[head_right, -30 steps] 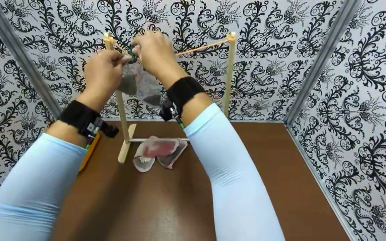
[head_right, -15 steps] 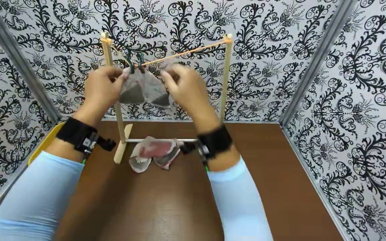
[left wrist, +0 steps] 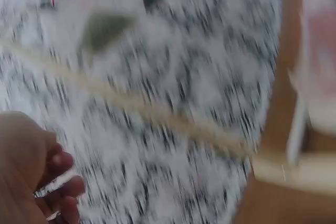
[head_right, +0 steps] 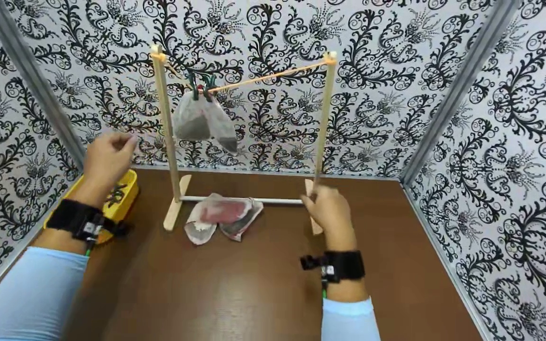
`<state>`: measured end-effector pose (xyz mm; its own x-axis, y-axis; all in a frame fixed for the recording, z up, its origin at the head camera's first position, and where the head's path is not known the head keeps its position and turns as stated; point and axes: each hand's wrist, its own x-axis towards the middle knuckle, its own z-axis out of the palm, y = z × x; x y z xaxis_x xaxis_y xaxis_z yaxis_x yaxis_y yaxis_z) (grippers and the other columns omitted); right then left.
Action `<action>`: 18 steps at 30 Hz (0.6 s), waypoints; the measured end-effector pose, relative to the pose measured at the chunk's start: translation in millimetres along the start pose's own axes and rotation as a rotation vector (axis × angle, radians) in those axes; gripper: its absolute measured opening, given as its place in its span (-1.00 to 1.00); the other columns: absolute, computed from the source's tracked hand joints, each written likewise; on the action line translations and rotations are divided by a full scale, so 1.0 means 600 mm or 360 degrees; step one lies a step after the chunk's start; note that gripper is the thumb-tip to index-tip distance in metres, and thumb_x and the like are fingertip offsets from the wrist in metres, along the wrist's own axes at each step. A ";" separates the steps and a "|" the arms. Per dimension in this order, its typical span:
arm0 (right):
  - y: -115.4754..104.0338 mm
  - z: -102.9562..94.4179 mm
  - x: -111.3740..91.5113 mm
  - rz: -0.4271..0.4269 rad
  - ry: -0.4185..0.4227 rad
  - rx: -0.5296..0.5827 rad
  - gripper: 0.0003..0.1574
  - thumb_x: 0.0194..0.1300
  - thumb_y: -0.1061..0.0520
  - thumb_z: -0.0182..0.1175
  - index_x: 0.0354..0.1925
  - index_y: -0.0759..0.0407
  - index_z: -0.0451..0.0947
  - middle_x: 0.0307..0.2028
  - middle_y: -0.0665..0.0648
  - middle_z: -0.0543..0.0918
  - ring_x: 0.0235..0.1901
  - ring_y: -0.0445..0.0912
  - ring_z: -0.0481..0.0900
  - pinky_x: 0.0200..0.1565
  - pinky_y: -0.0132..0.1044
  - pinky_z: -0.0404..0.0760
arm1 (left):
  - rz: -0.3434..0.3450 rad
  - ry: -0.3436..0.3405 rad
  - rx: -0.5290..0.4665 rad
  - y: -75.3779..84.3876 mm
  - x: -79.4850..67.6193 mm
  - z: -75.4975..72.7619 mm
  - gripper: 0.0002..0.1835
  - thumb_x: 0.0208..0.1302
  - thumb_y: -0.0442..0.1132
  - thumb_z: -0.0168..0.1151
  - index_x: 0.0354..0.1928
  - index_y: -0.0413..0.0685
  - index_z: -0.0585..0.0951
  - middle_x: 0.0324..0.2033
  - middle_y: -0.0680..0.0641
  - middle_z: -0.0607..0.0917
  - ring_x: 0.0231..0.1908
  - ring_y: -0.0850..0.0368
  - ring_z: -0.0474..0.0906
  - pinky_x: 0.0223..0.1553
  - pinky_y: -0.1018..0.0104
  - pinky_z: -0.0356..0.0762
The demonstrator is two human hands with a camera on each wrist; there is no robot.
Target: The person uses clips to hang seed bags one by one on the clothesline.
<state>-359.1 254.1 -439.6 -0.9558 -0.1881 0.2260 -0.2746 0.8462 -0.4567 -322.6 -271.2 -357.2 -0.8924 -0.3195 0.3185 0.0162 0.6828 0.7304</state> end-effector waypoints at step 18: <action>0.083 0.055 -0.029 0.0381 -0.0491 0.0110 -0.62 0.37 0.20 0.57 0.02 0.35 0.66 -0.21 0.23 0.71 -0.28 0.02 0.69 -0.29 -0.22 0.68 | -0.0201 -0.1233 0.0851 -0.221 -0.011 -0.045 -0.11 0.60 -0.18 0.26 0.75 -0.43 0.11 0.60 -0.66 0.31 0.56 -0.65 0.34 0.62 -0.45 0.41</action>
<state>-359.7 282.9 -494.7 -0.9776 -0.1391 -0.1582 -0.0362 0.8506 -0.5246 -306.5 -377.1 -439.8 -0.9275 -0.0178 -0.3735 -0.1379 0.9447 0.2975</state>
